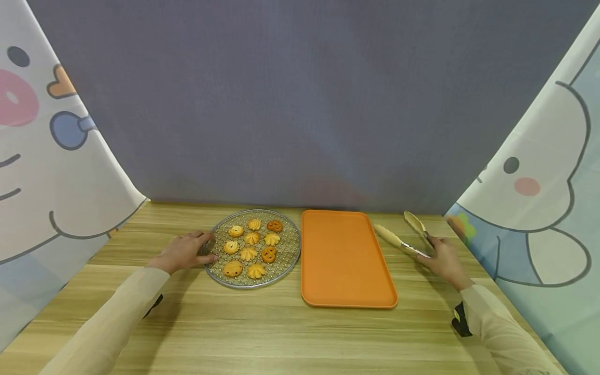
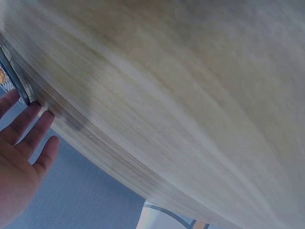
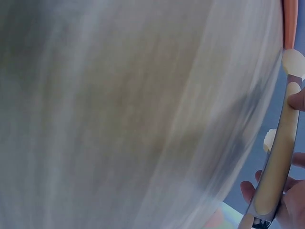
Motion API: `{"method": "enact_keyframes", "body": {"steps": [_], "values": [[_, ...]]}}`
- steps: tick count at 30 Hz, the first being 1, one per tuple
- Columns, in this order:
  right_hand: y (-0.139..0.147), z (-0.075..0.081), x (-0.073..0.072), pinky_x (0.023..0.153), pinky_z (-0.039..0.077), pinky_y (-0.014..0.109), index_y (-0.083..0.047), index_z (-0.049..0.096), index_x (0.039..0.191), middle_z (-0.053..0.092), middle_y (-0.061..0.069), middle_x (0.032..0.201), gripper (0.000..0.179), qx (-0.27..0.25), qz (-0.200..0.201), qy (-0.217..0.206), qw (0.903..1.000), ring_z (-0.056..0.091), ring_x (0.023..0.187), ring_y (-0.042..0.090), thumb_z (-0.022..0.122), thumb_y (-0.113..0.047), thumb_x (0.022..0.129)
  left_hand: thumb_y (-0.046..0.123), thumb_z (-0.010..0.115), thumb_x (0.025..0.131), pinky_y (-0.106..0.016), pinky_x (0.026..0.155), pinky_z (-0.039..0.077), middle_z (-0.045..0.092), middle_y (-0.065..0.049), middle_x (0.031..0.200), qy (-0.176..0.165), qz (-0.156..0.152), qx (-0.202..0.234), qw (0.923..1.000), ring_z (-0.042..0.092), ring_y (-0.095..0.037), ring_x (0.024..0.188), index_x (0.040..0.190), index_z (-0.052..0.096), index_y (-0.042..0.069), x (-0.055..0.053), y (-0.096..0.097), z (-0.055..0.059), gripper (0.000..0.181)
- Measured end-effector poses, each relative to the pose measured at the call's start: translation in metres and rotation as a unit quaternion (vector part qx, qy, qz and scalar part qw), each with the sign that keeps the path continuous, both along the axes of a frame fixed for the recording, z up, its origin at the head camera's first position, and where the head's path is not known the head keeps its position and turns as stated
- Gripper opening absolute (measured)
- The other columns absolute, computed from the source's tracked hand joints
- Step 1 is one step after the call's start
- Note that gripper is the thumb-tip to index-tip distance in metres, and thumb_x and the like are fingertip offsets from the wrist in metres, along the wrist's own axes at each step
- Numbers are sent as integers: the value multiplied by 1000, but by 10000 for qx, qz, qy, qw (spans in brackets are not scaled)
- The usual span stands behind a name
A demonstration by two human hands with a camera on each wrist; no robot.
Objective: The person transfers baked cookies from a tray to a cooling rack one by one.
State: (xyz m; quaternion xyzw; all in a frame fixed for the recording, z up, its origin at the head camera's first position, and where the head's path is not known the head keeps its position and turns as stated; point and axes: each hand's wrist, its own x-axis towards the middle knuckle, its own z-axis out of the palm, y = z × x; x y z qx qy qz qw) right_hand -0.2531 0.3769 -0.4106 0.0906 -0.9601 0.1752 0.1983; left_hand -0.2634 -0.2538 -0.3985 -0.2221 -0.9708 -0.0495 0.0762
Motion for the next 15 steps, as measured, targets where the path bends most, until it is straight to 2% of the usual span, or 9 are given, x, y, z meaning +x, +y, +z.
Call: {"method": "enact_keyframes", "body": {"steps": [3,10,15], "values": [[0,-3,-1,71,44,59,21,49,112,54,40,92,58,39,3,-62,10000,51,84,51,71,-14,71,49,65,78,-64,79,45,56,-26,118,-6,20,4,10000,56,-47,100,120,54,5,1,0,0,62],[-1,-5,-1,78,44,61,22,46,116,52,43,101,59,69,57,-357,9993,50,92,56,69,-14,75,49,65,77,-64,78,45,55,-27,118,4,14,6,10000,56,-48,100,120,54,5,0,0,-1,62],[-1,-5,0,77,44,60,22,45,117,53,42,101,59,168,116,-416,9989,50,91,55,69,-13,77,48,66,77,-63,77,46,57,-26,116,37,-16,26,10000,57,-46,98,120,55,5,0,0,-1,61]]}}
